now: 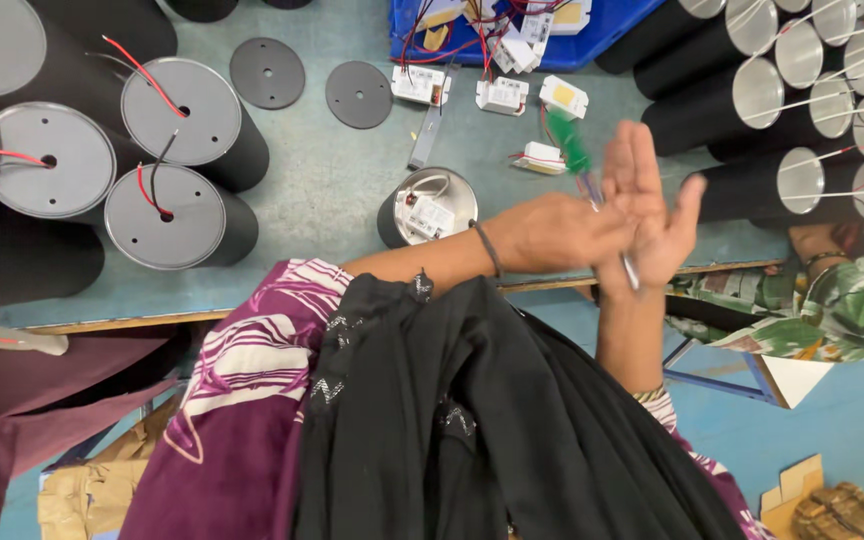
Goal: The person assembles cylindrical light fixtures by inserting white rods into black cylinders, then attaching small white LED modules with wires using a green screwdriver. They secure the modules inside the cylinders and place circular gray lids on top.
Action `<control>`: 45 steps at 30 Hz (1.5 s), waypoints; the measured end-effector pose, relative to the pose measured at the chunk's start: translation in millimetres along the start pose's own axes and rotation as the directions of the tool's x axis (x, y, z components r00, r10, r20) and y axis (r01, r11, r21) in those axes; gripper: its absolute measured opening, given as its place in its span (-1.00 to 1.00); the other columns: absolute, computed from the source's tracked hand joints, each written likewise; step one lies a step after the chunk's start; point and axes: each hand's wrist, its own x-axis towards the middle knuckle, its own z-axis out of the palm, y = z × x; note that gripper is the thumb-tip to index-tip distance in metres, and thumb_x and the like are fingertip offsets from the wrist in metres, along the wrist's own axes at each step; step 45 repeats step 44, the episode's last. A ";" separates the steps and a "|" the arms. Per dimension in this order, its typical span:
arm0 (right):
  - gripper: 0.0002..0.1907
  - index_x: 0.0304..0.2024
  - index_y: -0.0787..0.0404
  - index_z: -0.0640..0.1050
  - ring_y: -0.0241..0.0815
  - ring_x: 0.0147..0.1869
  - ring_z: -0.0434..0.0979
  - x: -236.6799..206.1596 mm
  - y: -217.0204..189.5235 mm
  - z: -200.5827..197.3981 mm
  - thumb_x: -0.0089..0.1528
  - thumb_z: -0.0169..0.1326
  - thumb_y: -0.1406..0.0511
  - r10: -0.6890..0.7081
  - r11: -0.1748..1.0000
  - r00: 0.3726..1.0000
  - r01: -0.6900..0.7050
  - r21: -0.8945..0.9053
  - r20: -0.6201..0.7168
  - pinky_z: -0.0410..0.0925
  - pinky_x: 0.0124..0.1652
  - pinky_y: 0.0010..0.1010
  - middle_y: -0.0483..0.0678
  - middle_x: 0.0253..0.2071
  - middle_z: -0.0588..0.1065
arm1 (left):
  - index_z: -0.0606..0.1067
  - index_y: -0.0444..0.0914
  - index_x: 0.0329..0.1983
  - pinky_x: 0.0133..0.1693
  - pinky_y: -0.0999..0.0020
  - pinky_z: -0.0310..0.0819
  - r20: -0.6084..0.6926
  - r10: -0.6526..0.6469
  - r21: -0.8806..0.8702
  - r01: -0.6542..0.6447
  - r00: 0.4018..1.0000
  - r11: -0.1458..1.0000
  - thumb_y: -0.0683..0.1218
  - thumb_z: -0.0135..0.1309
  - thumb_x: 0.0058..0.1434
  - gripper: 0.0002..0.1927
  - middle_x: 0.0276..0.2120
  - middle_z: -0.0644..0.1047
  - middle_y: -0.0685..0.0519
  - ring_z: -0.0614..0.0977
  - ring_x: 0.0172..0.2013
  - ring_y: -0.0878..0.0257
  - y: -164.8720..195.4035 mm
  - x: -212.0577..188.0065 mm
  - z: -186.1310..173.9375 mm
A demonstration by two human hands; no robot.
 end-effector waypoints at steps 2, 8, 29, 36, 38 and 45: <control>-0.30 0.44 0.49 0.22 0.09 0.52 0.27 -4.6 17.6 -8.9 0.41 -0.11 0.11 -0.176 0.959 0.984 0.179 -0.221 0.031 0.18 0.40 -0.14 0.23 0.44 0.28 | 0.49 -0.22 0.13 -0.26 0.09 0.55 -0.010 -0.181 -0.077 0.180 0.983 0.981 -0.15 -0.01 0.31 -0.68 -0.10 0.63 -0.05 0.66 -0.22 -0.02 -9.0 -6.2 2.0; -0.71 0.07 0.33 0.43 -0.15 0.15 0.50 -1.7 76.8 -53.4 0.57 -0.15 0.20 -0.490 0.392 0.863 0.342 -0.854 0.121 0.33 0.24 -0.30 0.10 0.05 0.53 | 0.48 -0.21 0.16 -0.11 0.05 0.55 -0.032 -0.404 -0.180 0.392 0.914 0.902 -0.16 0.08 0.27 -0.63 -0.05 0.62 -0.09 0.65 -0.08 -0.08 -8.8 -24.4 -13.2; -0.57 -0.41 0.05 0.17 -0.38 -0.64 -0.12 13.4 43.7 11.9 0.42 -0.17 -0.03 -0.324 0.771 0.833 0.508 -0.385 0.449 -0.15 -0.59 -0.48 -0.20 -0.61 0.02 | 0.62 -0.34 -0.07 -0.22 0.41 0.61 -0.365 -0.819 -0.274 0.789 0.443 0.549 -0.20 0.22 0.25 -0.80 -0.12 0.66 -0.07 0.73 -0.24 0.24 73.5 -175.8 -130.5; -0.46 -0.47 0.17 0.16 -0.14 -0.57 0.10 40.8 117.7 34.7 0.46 -0.10 0.00 -0.104 0.733 0.795 0.468 -0.493 0.598 0.09 -0.53 -0.29 -0.10 -0.61 0.08 | 0.62 -0.34 -0.06 -0.19 0.39 0.59 -0.425 -0.812 -0.257 0.807 0.399 0.531 -0.19 0.22 0.26 -0.80 -0.10 0.66 -0.07 0.72 -0.20 0.21 87.7 -188.8 -136.3; -0.46 -0.47 0.18 0.15 0.02 -0.56 0.18 31.7 93.3 39.6 0.43 -0.06 0.00 -0.172 0.522 0.641 0.703 -0.482 0.748 0.17 -0.55 -0.17 -0.03 -0.61 0.12 | 0.61 -0.32 -0.05 -0.17 0.39 0.60 -0.432 -0.825 -0.265 0.823 0.364 0.502 -0.18 0.22 0.26 -0.79 -0.08 0.66 -0.07 0.72 -0.19 0.21 93.0 -194.1 -135.7; -0.40 -0.55 0.15 0.16 -0.28 -0.58 0.01 52.5 151.8 10.6 0.44 -0.15 -0.07 0.006 0.719 0.768 0.442 -0.537 0.641 -0.02 -0.47 -0.39 -0.13 -0.62 0.07 | 0.54 -0.23 0.14 -0.10 0.27 0.59 -0.361 -0.770 -0.140 0.785 0.527 0.603 -0.11 0.27 0.23 -0.59 0.11 0.58 -0.05 0.68 -0.06 0.11 87.4 -180.4 -127.0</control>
